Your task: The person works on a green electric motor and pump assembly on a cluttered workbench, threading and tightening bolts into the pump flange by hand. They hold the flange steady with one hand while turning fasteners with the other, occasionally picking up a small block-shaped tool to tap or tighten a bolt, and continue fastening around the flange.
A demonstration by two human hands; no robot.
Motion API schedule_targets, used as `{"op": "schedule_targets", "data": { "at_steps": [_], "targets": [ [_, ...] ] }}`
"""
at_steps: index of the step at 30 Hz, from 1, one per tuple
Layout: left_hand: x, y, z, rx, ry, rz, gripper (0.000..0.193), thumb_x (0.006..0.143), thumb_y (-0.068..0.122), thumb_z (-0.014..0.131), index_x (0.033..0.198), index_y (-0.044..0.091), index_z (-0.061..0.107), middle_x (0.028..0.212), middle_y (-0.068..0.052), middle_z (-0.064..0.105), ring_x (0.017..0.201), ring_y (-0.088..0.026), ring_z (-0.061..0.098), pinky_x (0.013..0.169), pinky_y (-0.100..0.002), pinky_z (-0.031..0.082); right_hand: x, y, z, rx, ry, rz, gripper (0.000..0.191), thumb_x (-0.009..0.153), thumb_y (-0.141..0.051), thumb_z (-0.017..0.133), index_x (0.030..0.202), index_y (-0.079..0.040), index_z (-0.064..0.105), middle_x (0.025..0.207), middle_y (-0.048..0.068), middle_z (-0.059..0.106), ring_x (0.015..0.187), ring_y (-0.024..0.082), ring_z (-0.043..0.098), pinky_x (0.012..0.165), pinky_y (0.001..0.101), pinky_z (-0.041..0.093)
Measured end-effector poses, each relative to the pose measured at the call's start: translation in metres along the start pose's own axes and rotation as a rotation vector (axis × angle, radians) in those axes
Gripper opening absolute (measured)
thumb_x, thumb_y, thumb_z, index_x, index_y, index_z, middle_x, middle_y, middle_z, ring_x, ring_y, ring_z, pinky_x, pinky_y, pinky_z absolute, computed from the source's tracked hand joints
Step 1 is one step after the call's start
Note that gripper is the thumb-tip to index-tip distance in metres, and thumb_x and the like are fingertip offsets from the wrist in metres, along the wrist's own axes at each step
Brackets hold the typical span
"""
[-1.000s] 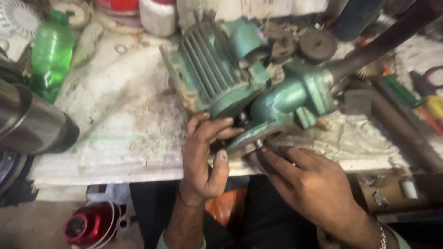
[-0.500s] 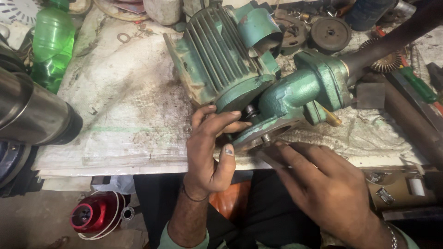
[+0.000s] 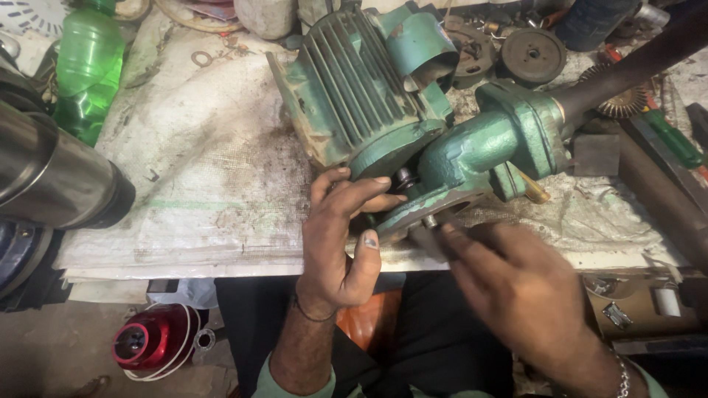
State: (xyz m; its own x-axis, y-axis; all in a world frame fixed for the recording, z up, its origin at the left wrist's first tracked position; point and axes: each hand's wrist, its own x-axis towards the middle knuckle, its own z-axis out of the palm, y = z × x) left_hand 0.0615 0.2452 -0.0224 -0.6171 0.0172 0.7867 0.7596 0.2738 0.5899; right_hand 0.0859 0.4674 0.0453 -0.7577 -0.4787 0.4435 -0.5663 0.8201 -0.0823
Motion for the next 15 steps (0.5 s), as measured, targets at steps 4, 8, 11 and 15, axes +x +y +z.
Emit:
{"op": "schedule_targets", "data": {
  "at_steps": [4, 8, 11, 15],
  "targets": [
    [0.000, 0.000, -0.001, -0.003, 0.002, 0.002, 0.043, 0.100, 0.013, 0.051, 0.143, 0.005, 0.051, 0.115, -0.009, 0.077, 0.109, -0.021, 0.071, 0.124, -0.046, 0.033, -0.004, -0.001, 0.004, -0.054, 0.024, 0.026, 0.043, 0.076, -0.014, 0.083, 0.118, -0.014, 0.076, 0.081, 0.007, 0.062, 0.071, 0.027, 0.063, 0.060, 0.0413, 0.052],
    [-0.001, 0.002, 0.000, 0.004, -0.003, 0.005, 0.043, 0.101, 0.013, 0.050, 0.143, 0.005, 0.051, 0.115, -0.009, 0.077, 0.111, -0.022, 0.071, 0.124, -0.046, 0.033, -0.006, -0.002, 0.016, 0.027, 0.016, -0.016, 0.047, 0.071, -0.014, 0.082, 0.118, -0.012, 0.075, 0.084, 0.008, 0.063, 0.072, 0.028, 0.063, 0.062, 0.0415, 0.053],
    [-0.001, 0.005, 0.003, 0.004, 0.006, 0.004, 0.041, 0.103, 0.014, 0.050, 0.142, 0.006, 0.050, 0.115, -0.008, 0.078, 0.107, -0.019, 0.072, 0.124, -0.046, 0.034, -0.007, -0.001, 0.014, 0.038, 0.000, -0.019, 0.045, 0.073, -0.015, 0.082, 0.117, -0.012, 0.074, 0.083, 0.009, 0.062, 0.073, 0.028, 0.064, 0.064, 0.0425, 0.053],
    [0.000, 0.006, 0.004, 0.002, 0.003, 0.003, 0.041, 0.102, 0.013, 0.050, 0.143, 0.006, 0.050, 0.115, -0.008, 0.077, 0.109, -0.020, 0.073, 0.123, -0.046, 0.033, 0.000, 0.000, -0.003, 0.080, 0.039, -0.040, 0.043, 0.073, -0.012, 0.082, 0.116, -0.012, 0.075, 0.087, 0.006, 0.066, 0.075, 0.027, 0.065, 0.065, 0.0410, 0.053]
  ]
}}
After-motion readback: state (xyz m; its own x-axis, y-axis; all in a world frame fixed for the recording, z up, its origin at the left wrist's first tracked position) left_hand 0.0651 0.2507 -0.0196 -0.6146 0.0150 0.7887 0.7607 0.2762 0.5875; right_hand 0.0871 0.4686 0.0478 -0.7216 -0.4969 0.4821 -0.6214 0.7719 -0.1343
